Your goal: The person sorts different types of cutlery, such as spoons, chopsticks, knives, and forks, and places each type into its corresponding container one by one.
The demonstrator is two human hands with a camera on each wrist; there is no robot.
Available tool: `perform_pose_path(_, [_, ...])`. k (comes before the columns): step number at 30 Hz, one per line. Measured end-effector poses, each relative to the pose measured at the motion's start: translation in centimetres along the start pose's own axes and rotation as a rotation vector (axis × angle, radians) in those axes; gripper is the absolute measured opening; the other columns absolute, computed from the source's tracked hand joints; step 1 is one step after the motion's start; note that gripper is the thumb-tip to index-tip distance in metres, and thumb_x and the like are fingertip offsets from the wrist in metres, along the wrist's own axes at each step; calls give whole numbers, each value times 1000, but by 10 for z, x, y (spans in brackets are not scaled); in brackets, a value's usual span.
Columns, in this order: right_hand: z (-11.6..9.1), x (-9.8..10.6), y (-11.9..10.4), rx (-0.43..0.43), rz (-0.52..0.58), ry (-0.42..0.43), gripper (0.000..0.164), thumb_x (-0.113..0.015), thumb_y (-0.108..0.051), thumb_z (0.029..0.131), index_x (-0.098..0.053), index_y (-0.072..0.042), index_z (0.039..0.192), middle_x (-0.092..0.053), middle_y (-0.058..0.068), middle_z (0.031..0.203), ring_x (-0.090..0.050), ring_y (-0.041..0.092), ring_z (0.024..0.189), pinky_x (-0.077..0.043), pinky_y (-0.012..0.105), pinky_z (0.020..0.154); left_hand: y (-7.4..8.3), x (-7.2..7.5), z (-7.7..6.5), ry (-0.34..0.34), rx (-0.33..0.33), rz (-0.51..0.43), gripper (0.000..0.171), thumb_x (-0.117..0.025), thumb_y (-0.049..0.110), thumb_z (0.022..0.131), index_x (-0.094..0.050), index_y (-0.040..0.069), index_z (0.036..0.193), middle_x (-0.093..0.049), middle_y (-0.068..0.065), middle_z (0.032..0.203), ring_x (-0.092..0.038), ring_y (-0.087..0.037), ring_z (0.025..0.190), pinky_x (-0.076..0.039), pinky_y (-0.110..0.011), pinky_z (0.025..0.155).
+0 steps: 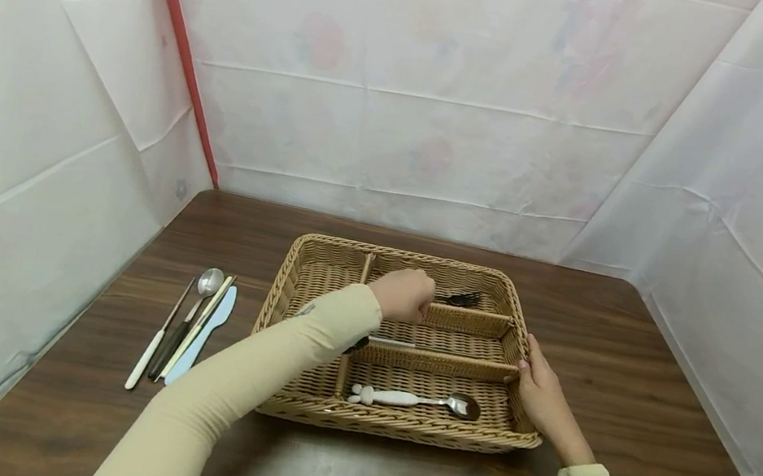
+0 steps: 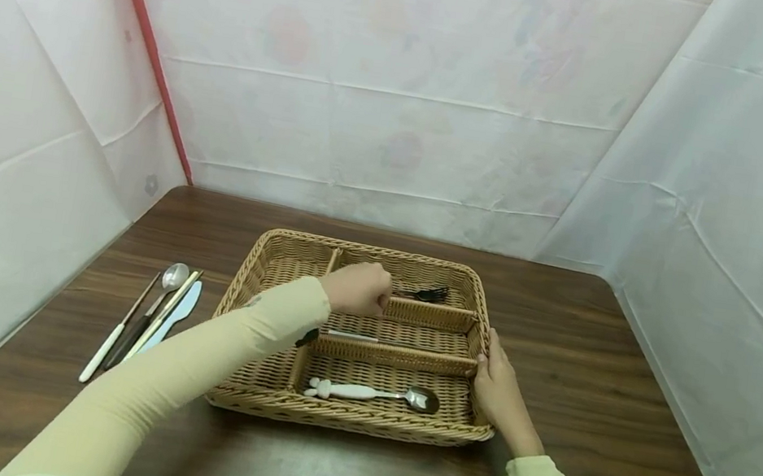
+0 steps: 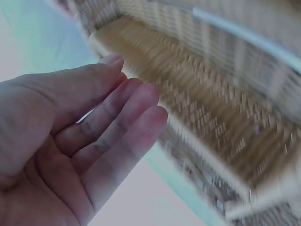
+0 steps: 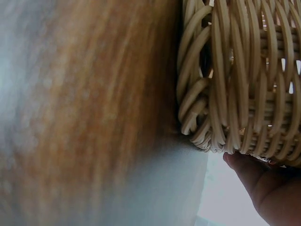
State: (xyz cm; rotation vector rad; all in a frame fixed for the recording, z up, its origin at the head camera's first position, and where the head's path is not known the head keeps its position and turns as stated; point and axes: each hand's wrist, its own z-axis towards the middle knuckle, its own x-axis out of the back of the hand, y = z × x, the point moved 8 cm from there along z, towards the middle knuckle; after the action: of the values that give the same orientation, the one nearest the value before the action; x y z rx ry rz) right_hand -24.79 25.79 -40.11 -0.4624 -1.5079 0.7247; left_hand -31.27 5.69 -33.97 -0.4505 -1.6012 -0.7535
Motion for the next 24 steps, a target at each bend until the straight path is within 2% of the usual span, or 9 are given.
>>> perform_pose_path(2, [-1, 1, 0, -2, -1, -1, 54, -30, -7, 104, -3, 9, 148, -7, 35, 150, -10, 50, 136, -15, 61, 106, -8, 12, -9, 29, 10, -18, 39, -69, 2, 82, -42, 15, 57, -35, 7, 57, -29, -7, 53, -33, -22, 54])
perform_pose_path(5, [-1, 1, 1, -5, -2, -1, 54, -30, -9, 104, -3, 8, 148, -7, 35, 150, -10, 51, 136, -15, 61, 106, -23, 29, -26, 89, 24, -48, 31, -68, -1, 80, -51, 11, 57, -42, 6, 56, -33, -7, 51, -38, -20, 54])
perform_pose_path(8, [0, 1, 0, -9, 4, -1, 54, -30, -9, 104, -3, 8, 148, -7, 35, 150, -11, 50, 136, -15, 60, 106, -43, 43, -46, 146, 59, -72, 18, -69, 0, 80, -65, 9, 65, -58, 4, 63, -45, -7, 53, -46, -23, 56])
perform_pose_path(14, [1, 0, 1, -6, 12, -2, 54, -30, -8, 104, -3, 7, 148, -7, 34, 151, -10, 49, 137, -15, 60, 106, -91, 60, -96, 223, 135, -95, 15, -70, 1, 80, -67, 7, 67, -62, -1, 64, -50, -10, 53, -48, -28, 56])
perform_pose_path(19, [2, 0, 0, 7, 8, 2, 54, -30, -8, 104, -4, 7, 148, -7, 33, 151, -10, 48, 137, -14, 60, 107, -137, 65, -146, 283, 233, -90, 3, -71, 1, 79, -71, 2, 76, -66, -5, 71, -59, -15, 61, -51, -36, 60])
perform_pose_path(24, [2, 0, -1, 17, -4, 15, 53, -31, -5, 103, -6, 10, 147, -9, 34, 150, -11, 49, 137, -15, 60, 107, -175, 51, -196, 294, 327, -96, 5, -72, 2, 78, -70, -2, 79, -67, -9, 74, -62, -21, 64, -51, -43, 63])
